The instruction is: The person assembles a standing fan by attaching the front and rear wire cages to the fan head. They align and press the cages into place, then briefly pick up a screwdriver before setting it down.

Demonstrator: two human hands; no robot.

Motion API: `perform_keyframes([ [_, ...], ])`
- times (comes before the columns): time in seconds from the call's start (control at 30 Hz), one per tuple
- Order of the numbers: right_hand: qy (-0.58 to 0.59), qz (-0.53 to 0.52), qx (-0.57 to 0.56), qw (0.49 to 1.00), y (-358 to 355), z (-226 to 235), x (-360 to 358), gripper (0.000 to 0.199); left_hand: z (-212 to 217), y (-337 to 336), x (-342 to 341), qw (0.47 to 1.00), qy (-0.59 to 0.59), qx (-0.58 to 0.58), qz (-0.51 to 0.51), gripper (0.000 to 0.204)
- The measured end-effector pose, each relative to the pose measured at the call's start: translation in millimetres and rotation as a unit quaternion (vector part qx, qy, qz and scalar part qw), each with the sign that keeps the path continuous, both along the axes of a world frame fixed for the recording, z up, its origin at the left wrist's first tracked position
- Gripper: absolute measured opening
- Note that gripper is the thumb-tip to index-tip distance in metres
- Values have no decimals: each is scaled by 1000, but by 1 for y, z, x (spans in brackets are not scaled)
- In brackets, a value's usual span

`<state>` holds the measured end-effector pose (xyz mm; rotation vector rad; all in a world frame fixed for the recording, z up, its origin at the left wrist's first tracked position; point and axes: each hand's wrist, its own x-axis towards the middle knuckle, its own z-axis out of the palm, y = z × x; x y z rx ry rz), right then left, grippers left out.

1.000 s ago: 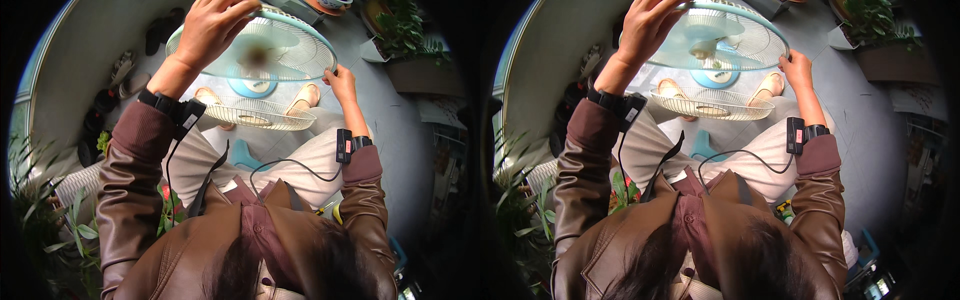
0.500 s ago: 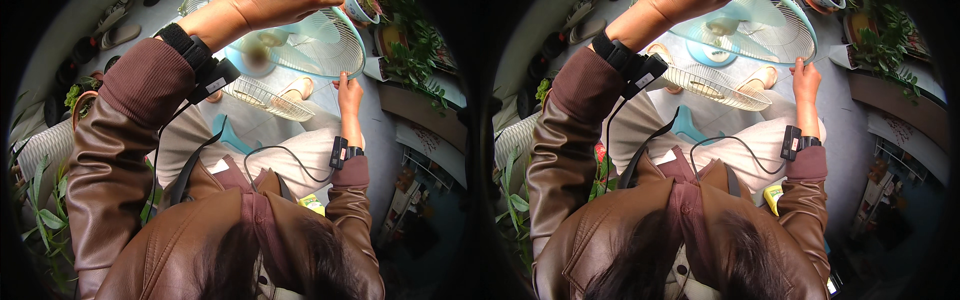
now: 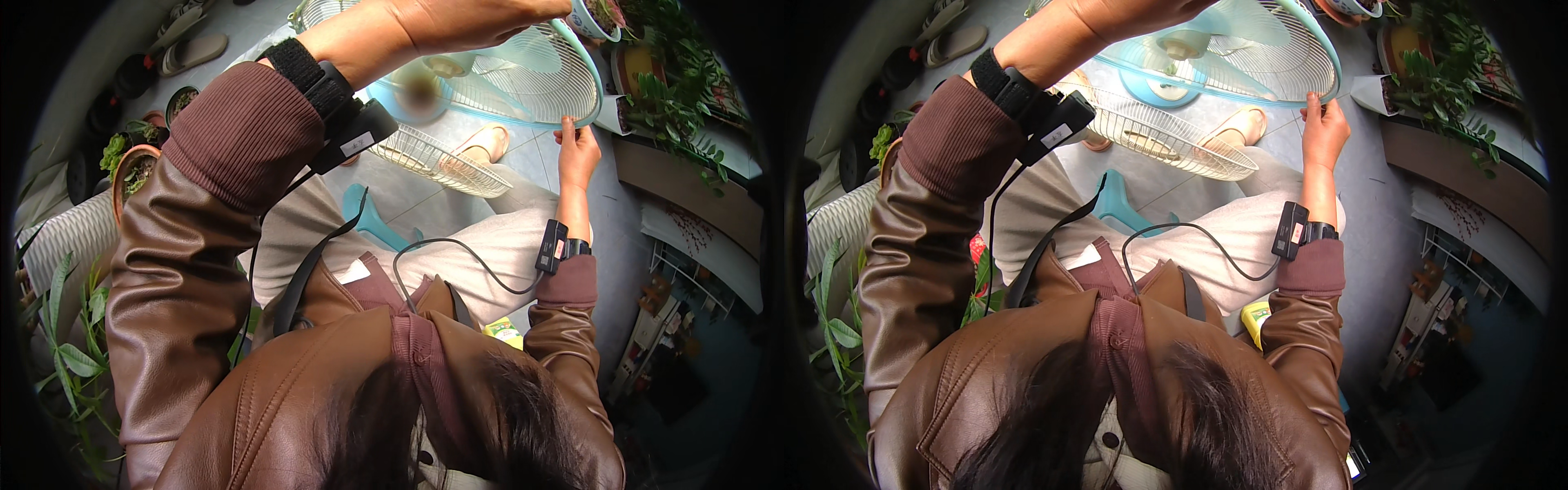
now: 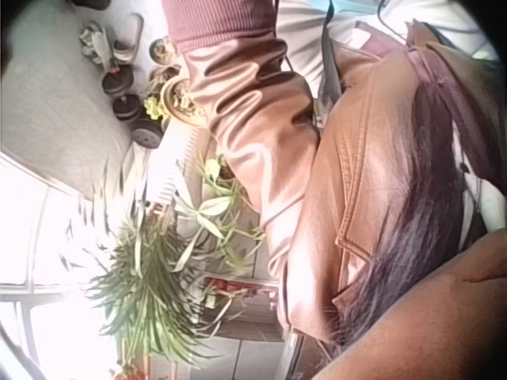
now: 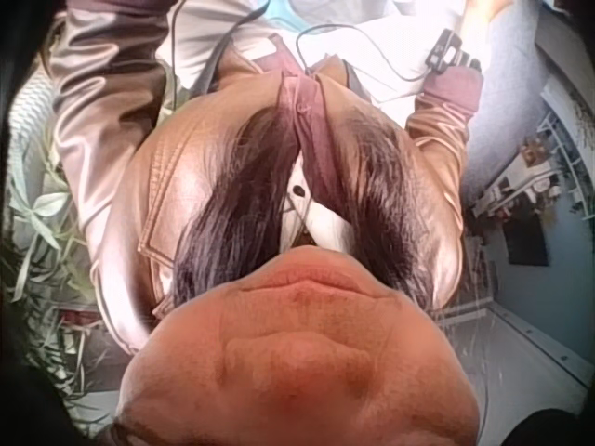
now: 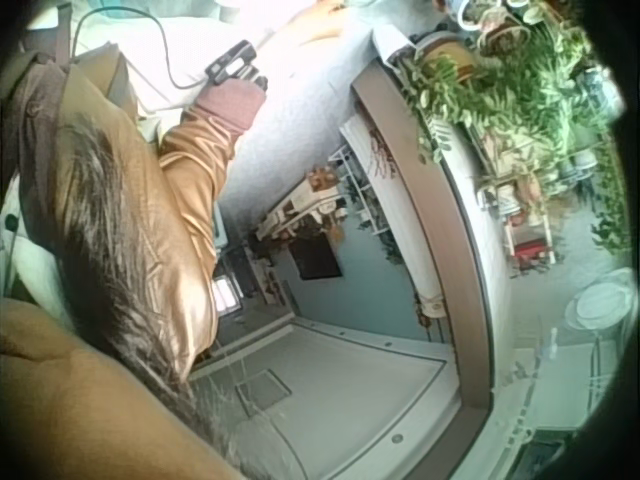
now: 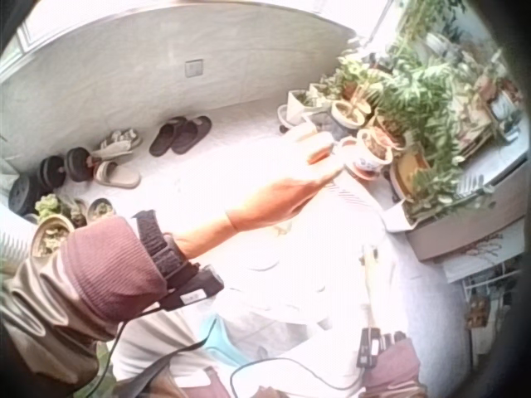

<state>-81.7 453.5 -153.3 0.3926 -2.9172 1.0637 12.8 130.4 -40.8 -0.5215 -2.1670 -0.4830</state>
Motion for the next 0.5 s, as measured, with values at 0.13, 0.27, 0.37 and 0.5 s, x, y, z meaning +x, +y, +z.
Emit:
perform_keyframes([
  [0.13, 67, 50, 52, 995, 0, -4, -3, 21, 0, 1, -1, 1000, 1, 3, -8, 25],
  [0.27, 95, 66, 88, 989, -1, -5, -5, 25, -1, 0, 0, 1000, 2, 9, -18, 26],
  [0.37, 95, 68, 88, 989, -3, -3, -3, 25, -7, -1, 0, 999, 2, 14, -32, 26],
  [0.5, 85, 61, 72, 992, -6, -2, -1, 26, -25, -1, -8, 991, -28, 85, -95, 31],
])
